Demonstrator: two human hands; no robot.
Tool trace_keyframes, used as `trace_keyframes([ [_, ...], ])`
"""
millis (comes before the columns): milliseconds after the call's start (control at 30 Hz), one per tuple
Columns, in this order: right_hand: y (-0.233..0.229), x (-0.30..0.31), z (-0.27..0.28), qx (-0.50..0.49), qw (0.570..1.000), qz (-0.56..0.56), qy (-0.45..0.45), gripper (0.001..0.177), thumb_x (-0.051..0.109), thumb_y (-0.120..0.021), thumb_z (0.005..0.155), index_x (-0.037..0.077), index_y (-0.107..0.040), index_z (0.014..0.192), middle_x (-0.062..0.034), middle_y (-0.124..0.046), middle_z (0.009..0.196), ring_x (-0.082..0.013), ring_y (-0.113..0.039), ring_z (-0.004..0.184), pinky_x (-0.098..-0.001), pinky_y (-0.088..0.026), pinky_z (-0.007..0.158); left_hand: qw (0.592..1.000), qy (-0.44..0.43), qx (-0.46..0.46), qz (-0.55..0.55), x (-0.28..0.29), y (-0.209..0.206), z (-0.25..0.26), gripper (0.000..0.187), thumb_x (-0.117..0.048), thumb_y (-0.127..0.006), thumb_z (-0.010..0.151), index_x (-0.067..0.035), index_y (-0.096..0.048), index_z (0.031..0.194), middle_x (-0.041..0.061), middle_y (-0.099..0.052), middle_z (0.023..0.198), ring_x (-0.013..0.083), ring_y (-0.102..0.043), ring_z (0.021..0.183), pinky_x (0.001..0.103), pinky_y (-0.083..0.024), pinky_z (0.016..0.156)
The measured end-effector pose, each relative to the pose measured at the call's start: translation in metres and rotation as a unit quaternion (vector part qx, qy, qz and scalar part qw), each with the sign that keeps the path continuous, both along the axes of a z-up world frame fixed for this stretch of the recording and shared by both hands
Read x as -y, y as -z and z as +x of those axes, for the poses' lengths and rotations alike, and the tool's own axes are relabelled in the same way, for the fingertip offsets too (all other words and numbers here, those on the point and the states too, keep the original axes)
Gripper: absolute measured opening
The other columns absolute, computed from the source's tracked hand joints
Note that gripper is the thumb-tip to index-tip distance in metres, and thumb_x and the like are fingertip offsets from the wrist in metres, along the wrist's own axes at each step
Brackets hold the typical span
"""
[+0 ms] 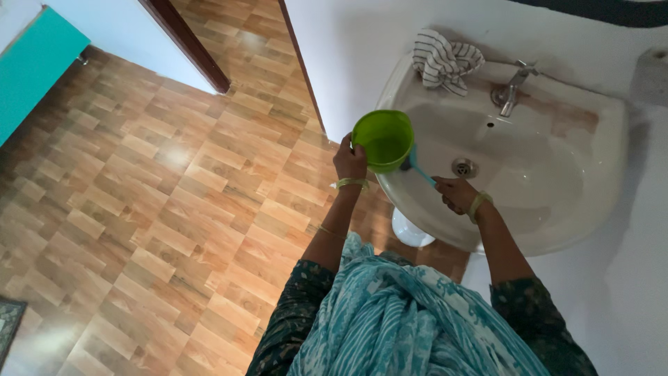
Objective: The person scrubs the interior of a white bathroom sink using a blue brush and water from a green cup. They repeatedly pour water from the cup into the sink and scrub the basin and drain area.
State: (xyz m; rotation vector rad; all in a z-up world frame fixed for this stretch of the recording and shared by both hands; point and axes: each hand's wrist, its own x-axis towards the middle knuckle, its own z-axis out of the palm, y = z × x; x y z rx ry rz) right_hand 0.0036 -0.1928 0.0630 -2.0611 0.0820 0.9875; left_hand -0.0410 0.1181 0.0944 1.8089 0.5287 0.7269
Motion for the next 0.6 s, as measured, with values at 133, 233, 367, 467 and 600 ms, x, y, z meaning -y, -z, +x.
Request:
trace_keyframes([
  [133,0.034,0.018,0.017,0.1,0.988,-0.106,0.049,0.047,0.029,-0.054,0.104,0.021,-0.061,0.15,-0.0096,-0.053,0.077,-0.0201,-0.04,0.06,-0.0378,-0.036,0.054,0.999,0.001,-0.039,-0.025,0.001,-0.003,-0.001,0.038,-0.015,-0.058,0.092,-0.008,-0.067,0.128,0.018,-0.072,0.073,0.0258,-0.072,0.063,0.043,-0.057,0.062],
  [233,0.047,-0.001,0.028,0.077,0.994,-0.018,0.07,0.047,0.029,-0.054,0.104,0.02,-0.061,0.15,-0.0109,-0.054,0.079,-0.0206,-0.041,0.061,-0.0377,-0.037,0.054,0.998,-0.001,-0.054,-0.038,0.002,-0.007,0.0,0.038,-0.016,-0.058,0.091,-0.008,-0.067,0.127,0.019,-0.071,0.071,0.0286,-0.071,0.063,0.044,-0.056,0.062],
  [367,0.051,-0.05,0.033,0.071,0.993,0.057,0.074,0.047,0.029,-0.054,0.105,0.019,-0.061,0.15,-0.0127,-0.056,0.081,-0.0212,-0.043,0.062,-0.0376,-0.038,0.054,0.999,-0.006,-0.036,-0.007,0.001,0.0,0.002,0.037,-0.018,-0.06,0.091,-0.008,-0.068,0.126,0.019,-0.073,0.076,0.0291,-0.073,0.067,0.044,-0.057,0.065],
  [467,0.057,-0.05,0.032,0.128,0.99,-0.026,0.059,0.047,0.029,-0.054,0.105,0.019,-0.061,0.15,-0.014,-0.057,0.082,-0.0217,-0.044,0.063,-0.0375,-0.039,0.054,1.0,-0.015,-0.008,0.007,0.001,0.007,0.006,0.037,-0.019,-0.059,0.092,-0.008,-0.068,0.126,0.019,-0.074,0.082,0.03,-0.074,0.072,0.044,-0.058,0.068],
  [600,0.055,-0.031,0.036,0.106,0.989,-0.045,0.089,0.047,0.028,-0.054,0.105,0.018,-0.061,0.151,-0.0158,-0.058,0.084,-0.0223,-0.045,0.064,-0.0374,-0.04,0.055,1.0,-0.012,-0.023,0.005,0.001,0.007,0.005,0.036,-0.021,-0.059,0.093,-0.008,-0.068,0.126,0.02,-0.074,0.084,0.0322,-0.074,0.075,0.045,-0.058,0.069],
])
